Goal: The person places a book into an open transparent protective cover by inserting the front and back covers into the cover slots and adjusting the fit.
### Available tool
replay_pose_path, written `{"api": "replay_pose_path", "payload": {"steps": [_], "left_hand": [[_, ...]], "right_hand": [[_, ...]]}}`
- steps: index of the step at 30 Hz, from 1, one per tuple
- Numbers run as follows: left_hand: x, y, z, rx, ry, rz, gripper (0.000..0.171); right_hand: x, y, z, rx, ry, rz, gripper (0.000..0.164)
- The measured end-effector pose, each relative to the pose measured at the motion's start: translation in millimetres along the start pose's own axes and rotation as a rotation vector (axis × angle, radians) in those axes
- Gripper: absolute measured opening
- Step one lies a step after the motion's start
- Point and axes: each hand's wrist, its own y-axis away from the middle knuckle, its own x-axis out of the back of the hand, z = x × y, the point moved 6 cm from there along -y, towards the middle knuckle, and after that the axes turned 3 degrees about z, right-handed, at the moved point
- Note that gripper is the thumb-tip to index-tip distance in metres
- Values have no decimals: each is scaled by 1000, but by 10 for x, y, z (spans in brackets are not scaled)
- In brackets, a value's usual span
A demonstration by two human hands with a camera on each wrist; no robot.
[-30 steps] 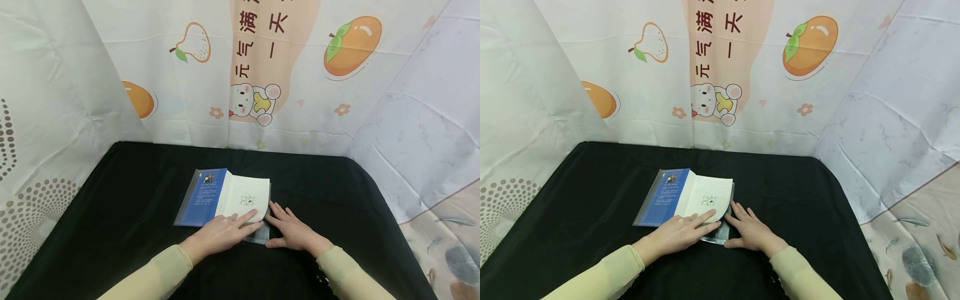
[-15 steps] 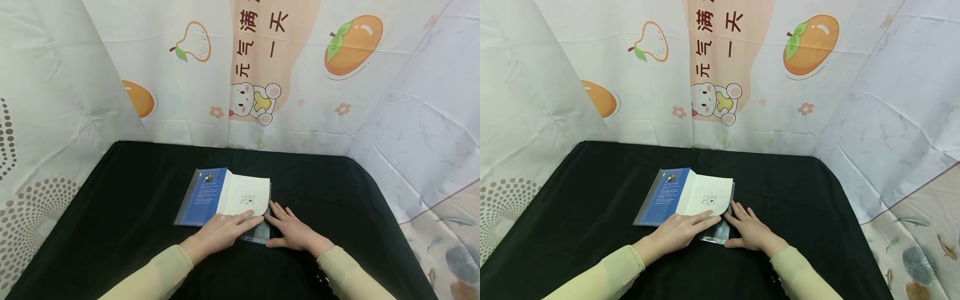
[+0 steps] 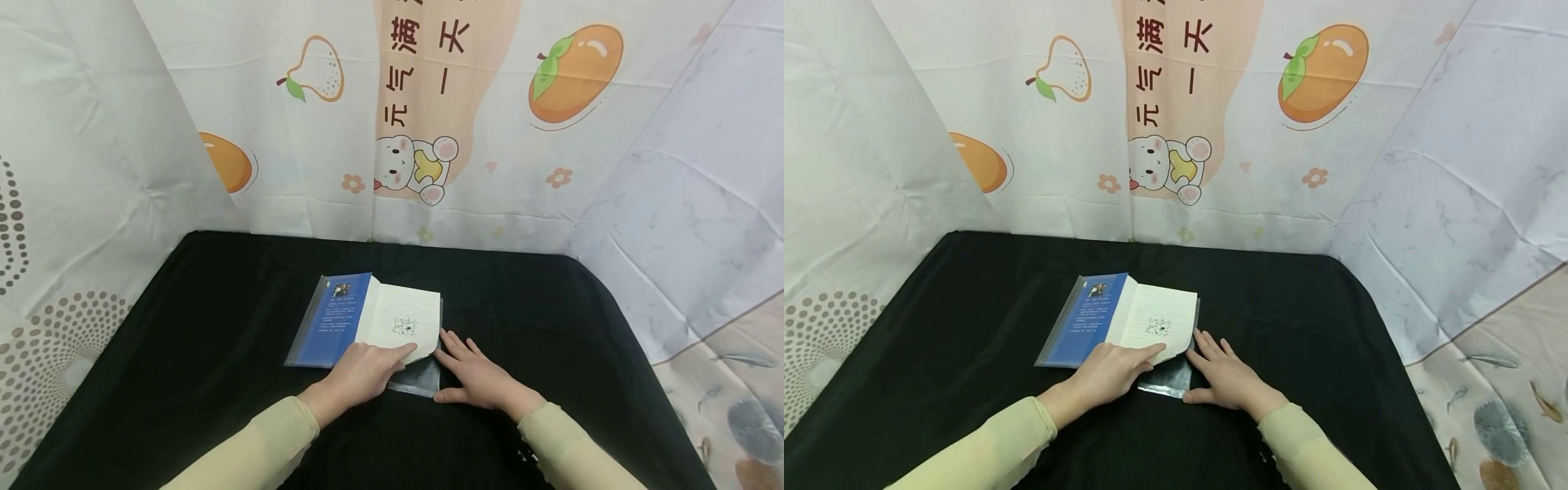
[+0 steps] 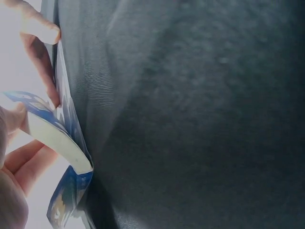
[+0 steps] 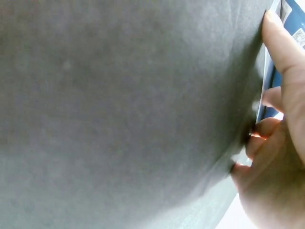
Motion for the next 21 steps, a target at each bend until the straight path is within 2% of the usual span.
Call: {"api": "replay_pose_path", "payload": {"steps": [6, 11, 21], "left_hand": [[5, -26, -79, 64, 54, -33, 31], [13, -29, -127, 79, 101, -17, 30], [14, -31, -152, 91, 103, 0, 31]], "right_hand": [[8, 30, 48, -45, -51, 27, 90], [48, 73, 86, -87, -84, 61, 96], [87, 96, 36, -65, -90, 65, 97]]}}
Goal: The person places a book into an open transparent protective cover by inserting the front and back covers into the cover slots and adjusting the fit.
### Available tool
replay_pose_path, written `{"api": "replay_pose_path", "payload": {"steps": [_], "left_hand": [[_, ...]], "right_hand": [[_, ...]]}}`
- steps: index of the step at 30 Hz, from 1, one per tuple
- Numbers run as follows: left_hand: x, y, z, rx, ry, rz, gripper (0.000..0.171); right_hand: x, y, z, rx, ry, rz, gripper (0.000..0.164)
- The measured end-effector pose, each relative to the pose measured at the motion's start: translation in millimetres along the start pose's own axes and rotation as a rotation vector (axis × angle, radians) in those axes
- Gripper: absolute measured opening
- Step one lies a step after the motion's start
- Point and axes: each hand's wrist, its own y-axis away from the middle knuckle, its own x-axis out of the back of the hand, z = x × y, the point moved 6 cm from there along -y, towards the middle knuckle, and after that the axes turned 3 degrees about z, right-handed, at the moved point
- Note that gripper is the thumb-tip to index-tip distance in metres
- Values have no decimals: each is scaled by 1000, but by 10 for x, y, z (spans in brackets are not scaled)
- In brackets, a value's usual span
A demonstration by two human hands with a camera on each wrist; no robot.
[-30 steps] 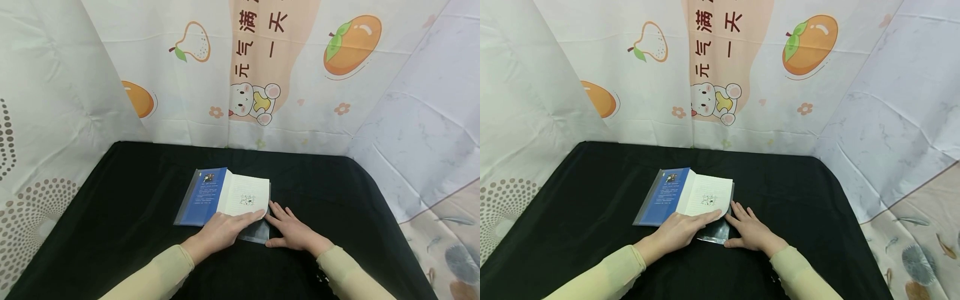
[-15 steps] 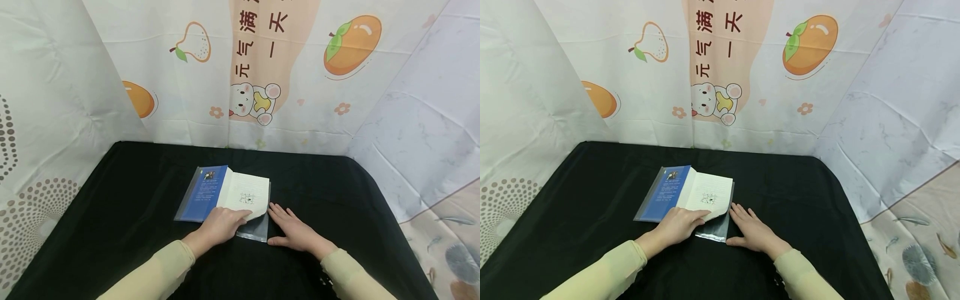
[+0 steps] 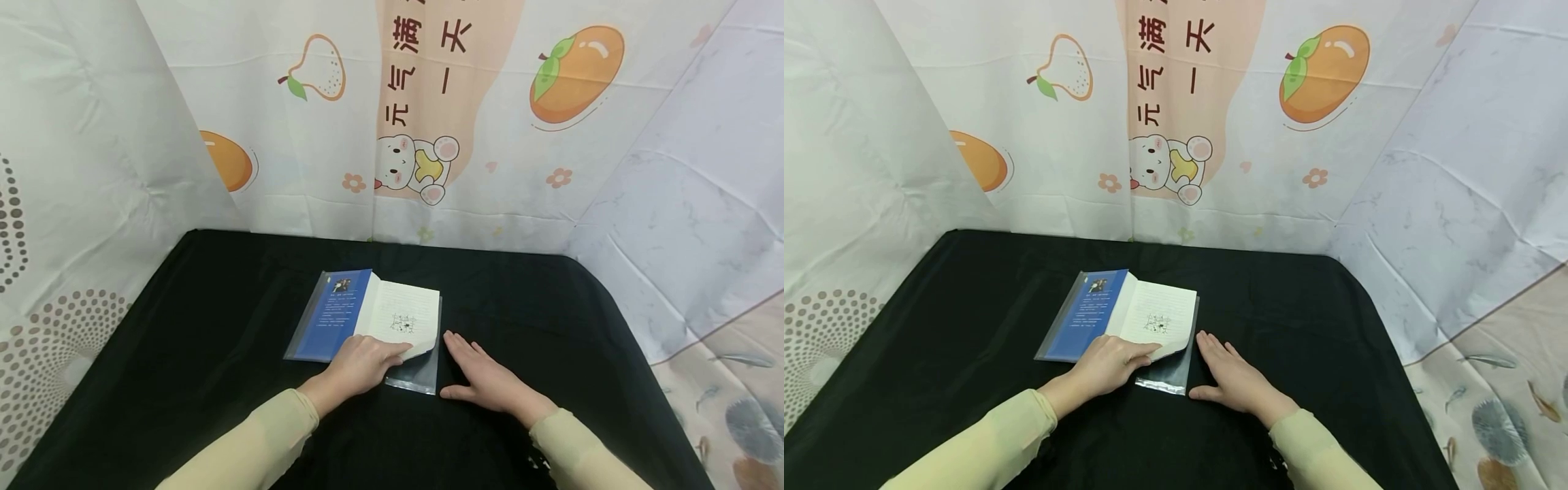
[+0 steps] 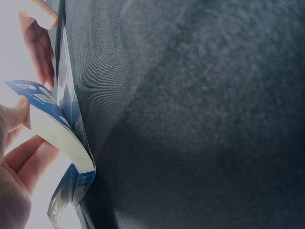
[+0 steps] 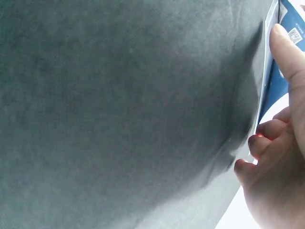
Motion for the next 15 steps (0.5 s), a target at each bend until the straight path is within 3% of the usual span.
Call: {"api": "replay_pose_path", "payload": {"steps": [15], "left_hand": [[-26, -8, 0, 25, -7, -37, 32]], "right_hand": [[3, 7, -68, 16, 6, -40, 93]]}}
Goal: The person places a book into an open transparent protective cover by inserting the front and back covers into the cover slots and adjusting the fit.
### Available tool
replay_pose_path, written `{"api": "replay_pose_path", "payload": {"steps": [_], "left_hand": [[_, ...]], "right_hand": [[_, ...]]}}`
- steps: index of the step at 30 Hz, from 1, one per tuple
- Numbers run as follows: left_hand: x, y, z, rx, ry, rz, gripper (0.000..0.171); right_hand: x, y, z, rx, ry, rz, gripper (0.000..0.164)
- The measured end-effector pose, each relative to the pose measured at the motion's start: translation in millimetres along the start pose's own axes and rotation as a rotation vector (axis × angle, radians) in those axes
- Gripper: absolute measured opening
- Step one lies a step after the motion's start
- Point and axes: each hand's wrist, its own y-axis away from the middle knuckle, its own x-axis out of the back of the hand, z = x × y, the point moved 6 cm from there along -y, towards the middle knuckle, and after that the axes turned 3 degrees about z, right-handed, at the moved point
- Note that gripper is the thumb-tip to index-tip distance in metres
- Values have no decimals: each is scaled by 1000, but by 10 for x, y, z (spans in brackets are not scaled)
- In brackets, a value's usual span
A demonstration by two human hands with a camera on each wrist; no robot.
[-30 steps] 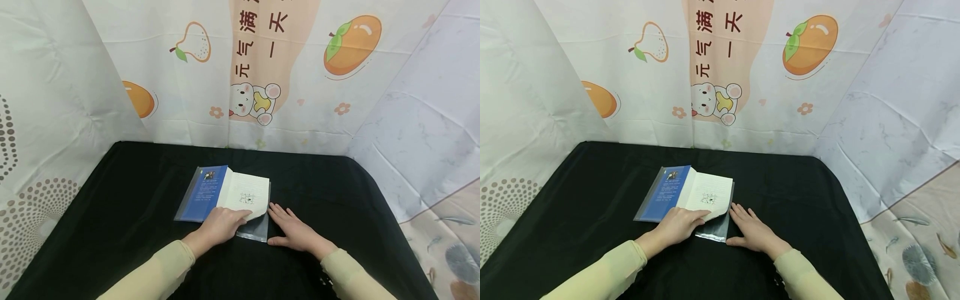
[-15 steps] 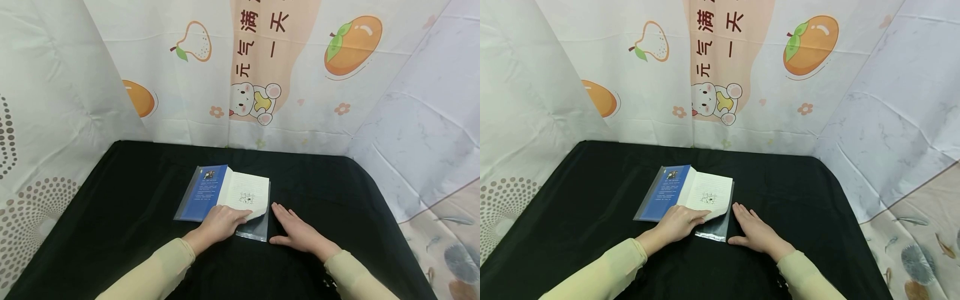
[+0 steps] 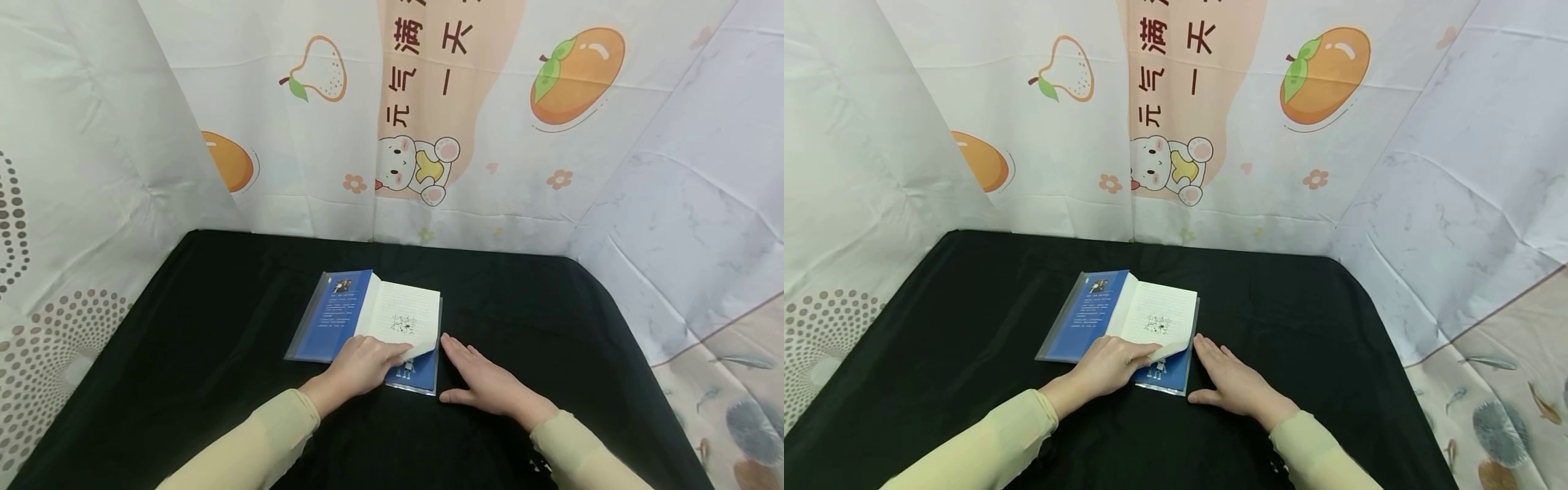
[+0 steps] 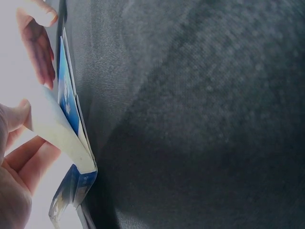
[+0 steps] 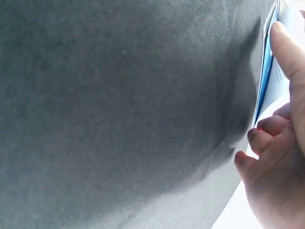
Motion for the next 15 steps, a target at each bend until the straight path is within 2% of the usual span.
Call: {"api": "replay_pose_path", "payload": {"steps": [7, 15], "left_hand": [[-6, 0, 6, 22, -8, -45, 35], [-19, -8, 1, 71, 11, -63, 34]], "right_hand": [[-25, -6, -42, 37, 52, -9, 88], [-89, -12, -75, 88, 109, -32, 84]]}}
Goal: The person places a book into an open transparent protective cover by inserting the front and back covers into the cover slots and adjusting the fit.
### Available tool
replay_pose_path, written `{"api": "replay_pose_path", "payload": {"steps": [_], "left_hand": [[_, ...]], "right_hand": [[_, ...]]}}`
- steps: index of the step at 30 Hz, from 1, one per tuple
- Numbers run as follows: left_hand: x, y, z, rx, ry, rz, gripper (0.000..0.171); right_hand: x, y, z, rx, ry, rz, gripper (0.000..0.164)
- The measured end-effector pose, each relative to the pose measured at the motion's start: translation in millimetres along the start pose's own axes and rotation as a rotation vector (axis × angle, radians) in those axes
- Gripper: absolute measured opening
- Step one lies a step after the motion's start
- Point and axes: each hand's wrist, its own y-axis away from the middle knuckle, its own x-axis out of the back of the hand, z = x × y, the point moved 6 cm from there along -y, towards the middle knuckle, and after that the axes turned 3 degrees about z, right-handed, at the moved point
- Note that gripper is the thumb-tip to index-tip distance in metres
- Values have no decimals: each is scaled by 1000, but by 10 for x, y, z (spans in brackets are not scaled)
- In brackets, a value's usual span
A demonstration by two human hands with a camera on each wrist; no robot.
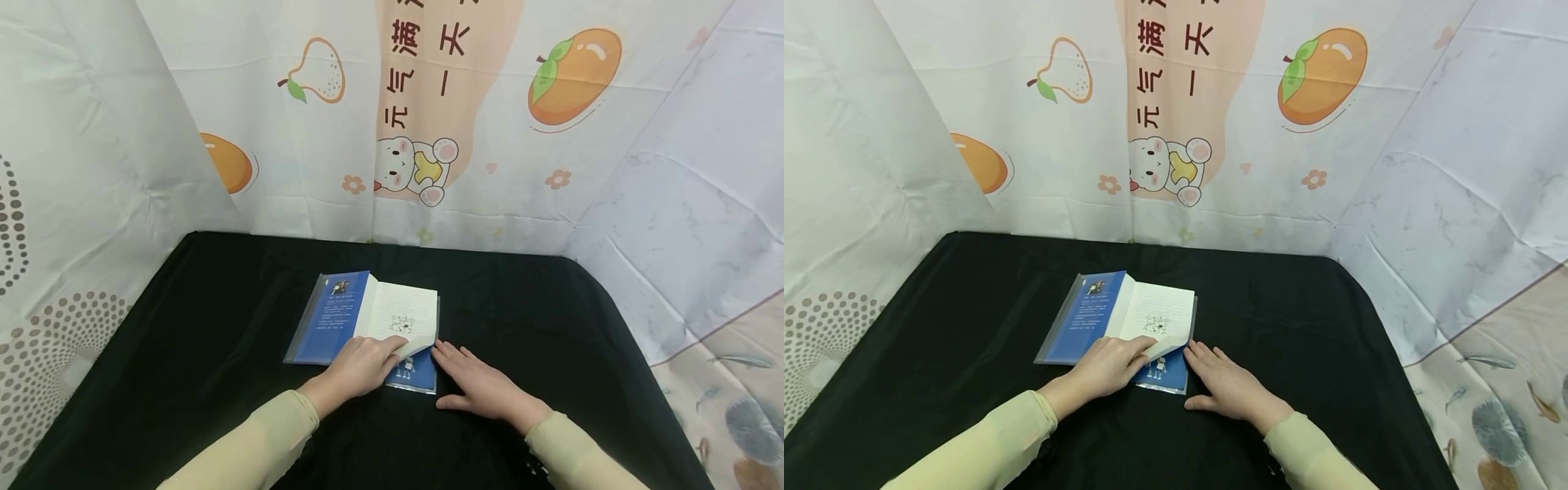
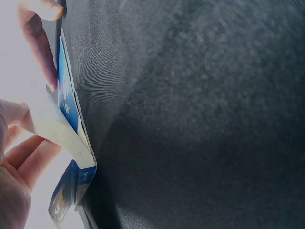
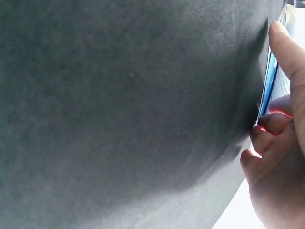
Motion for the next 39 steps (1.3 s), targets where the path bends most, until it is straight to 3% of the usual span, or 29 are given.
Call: {"api": "replay_pose_path", "payload": {"steps": [9, 18, 25, 30, 35, 39], "left_hand": [[1, 8, -3, 27, 25, -23, 35], [19, 0, -19, 29, 52, 38, 38], [38, -21, 3, 31, 59, 54, 52], [38, -43, 64, -20, 36, 23, 61], [32, -33, 142, -114, -28, -5, 53], [53, -31, 160, -114, -47, 20, 45]], "right_hand": [[-21, -19, -25, 30, 9, 19, 72], [6, -52, -47, 27, 67, 73, 60], [9, -78, -66, 10, 60, 52, 58], [3, -78, -74, 25, 72, 78, 55], [-7, -79, -82, 31, 78, 84, 55], [1, -80, -90, 34, 79, 78, 55]]}}
